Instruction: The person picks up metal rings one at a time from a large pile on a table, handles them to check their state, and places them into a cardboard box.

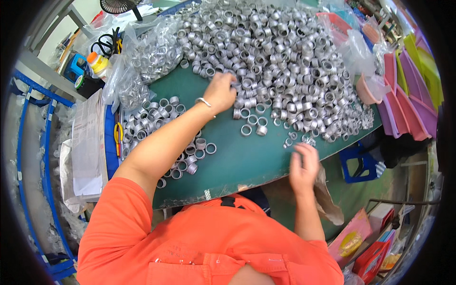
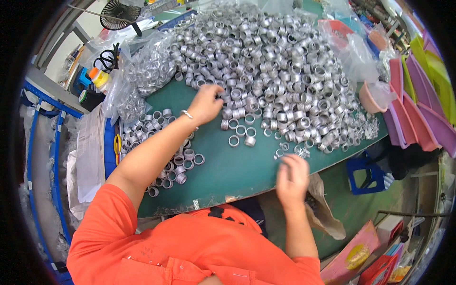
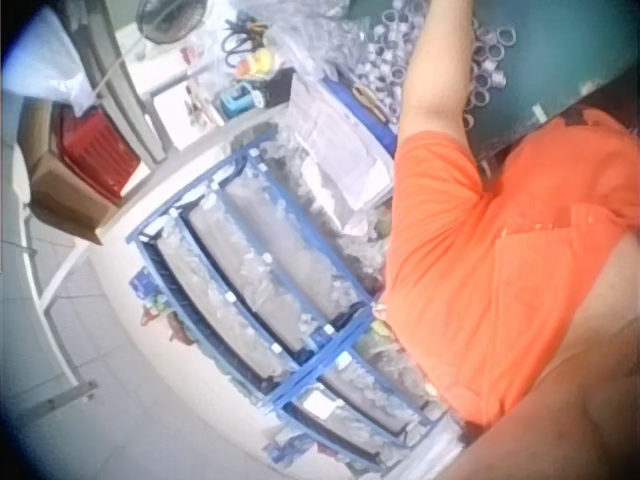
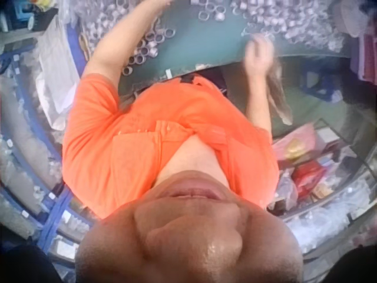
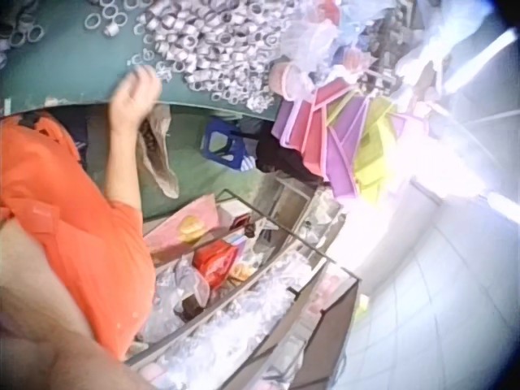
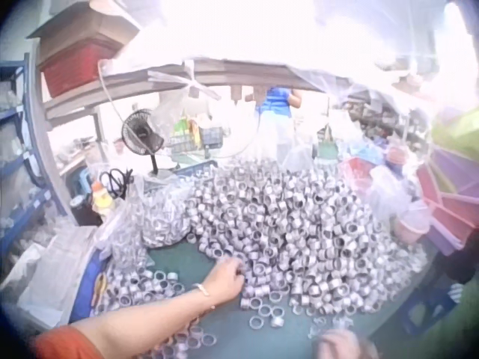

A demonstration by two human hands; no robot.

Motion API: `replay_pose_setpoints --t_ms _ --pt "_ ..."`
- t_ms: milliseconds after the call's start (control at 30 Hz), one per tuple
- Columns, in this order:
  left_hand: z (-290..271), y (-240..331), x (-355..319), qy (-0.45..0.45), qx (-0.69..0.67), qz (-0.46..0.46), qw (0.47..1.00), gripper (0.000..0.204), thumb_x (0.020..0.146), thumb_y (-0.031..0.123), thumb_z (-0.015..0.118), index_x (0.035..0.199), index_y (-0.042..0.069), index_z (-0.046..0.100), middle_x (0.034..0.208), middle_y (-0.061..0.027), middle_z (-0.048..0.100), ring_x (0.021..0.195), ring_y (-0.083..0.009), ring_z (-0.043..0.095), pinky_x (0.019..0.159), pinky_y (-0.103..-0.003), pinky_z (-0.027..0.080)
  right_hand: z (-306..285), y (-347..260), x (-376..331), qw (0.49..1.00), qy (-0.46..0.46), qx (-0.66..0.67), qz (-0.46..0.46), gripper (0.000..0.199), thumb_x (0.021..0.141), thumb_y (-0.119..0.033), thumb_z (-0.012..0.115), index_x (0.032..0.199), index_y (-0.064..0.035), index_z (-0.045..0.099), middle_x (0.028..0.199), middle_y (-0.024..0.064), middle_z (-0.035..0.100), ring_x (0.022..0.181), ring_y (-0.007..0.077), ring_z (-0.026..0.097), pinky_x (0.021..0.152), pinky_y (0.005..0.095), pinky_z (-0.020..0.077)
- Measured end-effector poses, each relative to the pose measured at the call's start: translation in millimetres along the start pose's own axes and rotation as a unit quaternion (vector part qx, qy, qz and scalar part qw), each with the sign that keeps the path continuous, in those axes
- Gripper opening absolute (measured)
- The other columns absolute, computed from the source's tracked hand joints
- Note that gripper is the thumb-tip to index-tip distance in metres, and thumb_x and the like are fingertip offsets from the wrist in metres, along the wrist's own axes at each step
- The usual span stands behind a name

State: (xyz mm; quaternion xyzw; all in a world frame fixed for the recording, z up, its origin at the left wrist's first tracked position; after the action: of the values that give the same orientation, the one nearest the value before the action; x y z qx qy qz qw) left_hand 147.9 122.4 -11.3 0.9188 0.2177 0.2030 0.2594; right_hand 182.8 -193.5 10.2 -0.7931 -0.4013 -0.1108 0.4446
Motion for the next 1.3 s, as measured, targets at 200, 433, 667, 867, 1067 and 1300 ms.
replay_pose_setpoints --t_ms 200,433,667,867,1067,1300 --pt "4.8 13.3 13.0 0.061 -0.029 0.033 0.997 0.009 0.076 0.009 0.066 0.080 0.002 0.063 0.094 -0.0170 0.058 0.092 -0.0317 0.056 0.082 -0.038 0.046 83.0 -48.1 86.0 0.986 -0.053 0.055 -0.151 0.029 0.073 0.000 0.064 0.102 -0.0021 0.060 0.109 0.0165 0.057 0.101 0.0348 0.055 0.088 0.0421 0.0433" --pt "-10.8 56.0 -43.6 -0.001 -0.587 -0.244 0.772 0.024 0.086 0.008 0.063 0.108 0.004 0.055 0.097 -0.0047 0.062 0.085 -0.0119 0.059 0.071 -0.025 0.048 95.9 -54.8 100.3 0.978 -0.024 0.199 -0.052 0.031 0.076 0.001 0.065 0.106 -0.0011 0.059 0.113 0.0169 0.053 0.101 0.0309 0.057 0.085 0.0349 0.0489" --pt "-2.3 75.6 -105.3 -0.069 -0.732 -0.260 0.626 0.022 0.090 0.010 0.057 0.110 0.001 0.055 0.100 -0.0073 0.062 0.089 -0.0151 0.062 0.080 -0.030 0.051 78.9 -45.6 61.1 0.937 -0.055 0.340 0.052 0.028 0.074 -0.001 0.070 0.101 -0.0003 0.061 0.105 0.0097 0.059 0.093 0.0172 0.058 0.080 0.0284 0.0471" --pt "-4.3 89.4 -121.0 -0.089 -0.735 -0.242 0.627 0.021 0.090 0.011 0.057 0.108 0.001 0.057 0.102 -0.0089 0.063 0.093 -0.0162 0.062 0.084 -0.032 0.050 67.2 -49.7 40.1 0.899 -0.062 0.427 0.075 0.038 0.077 0.002 0.068 0.113 -0.0003 0.055 0.110 0.0080 0.058 0.094 0.0146 0.057 0.083 0.0267 0.0460" --pt "10.9 100.0 -135.4 -0.140 -0.705 -0.247 0.650 0.019 0.091 0.011 0.057 0.106 0.000 0.056 0.102 -0.0106 0.063 0.092 -0.0171 0.063 0.083 -0.033 0.052 41.1 -57.1 29.4 0.962 -0.052 0.268 -0.023 0.029 0.074 0.000 0.069 0.102 0.0011 0.062 0.103 0.0154 0.062 0.091 0.0248 0.061 0.078 0.0310 0.0489" --pt "-10.9 87.4 -120.6 -0.163 -0.245 -0.096 0.951 0.041 0.080 0.007 0.066 0.117 0.003 0.050 0.110 -0.0082 0.056 0.090 -0.0145 0.057 0.077 -0.028 0.048 -54.6 63.0 -78.4 0.988 0.088 -0.052 0.115 0.019 0.075 0.011 0.052 0.089 0.0012 0.061 0.094 0.0166 0.061 0.090 0.0290 0.060 0.080 0.0350 0.0481"
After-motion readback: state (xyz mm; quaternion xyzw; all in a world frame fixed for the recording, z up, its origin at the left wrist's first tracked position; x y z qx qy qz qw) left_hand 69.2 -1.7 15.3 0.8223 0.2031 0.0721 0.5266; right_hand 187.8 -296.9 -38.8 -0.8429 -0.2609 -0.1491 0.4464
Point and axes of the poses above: each hand's wrist, its own x-axis towards the middle knuckle, its own z-axis out of the palm, y = z × x, the point moved 6 cm from there along x, towards the middle knuckle
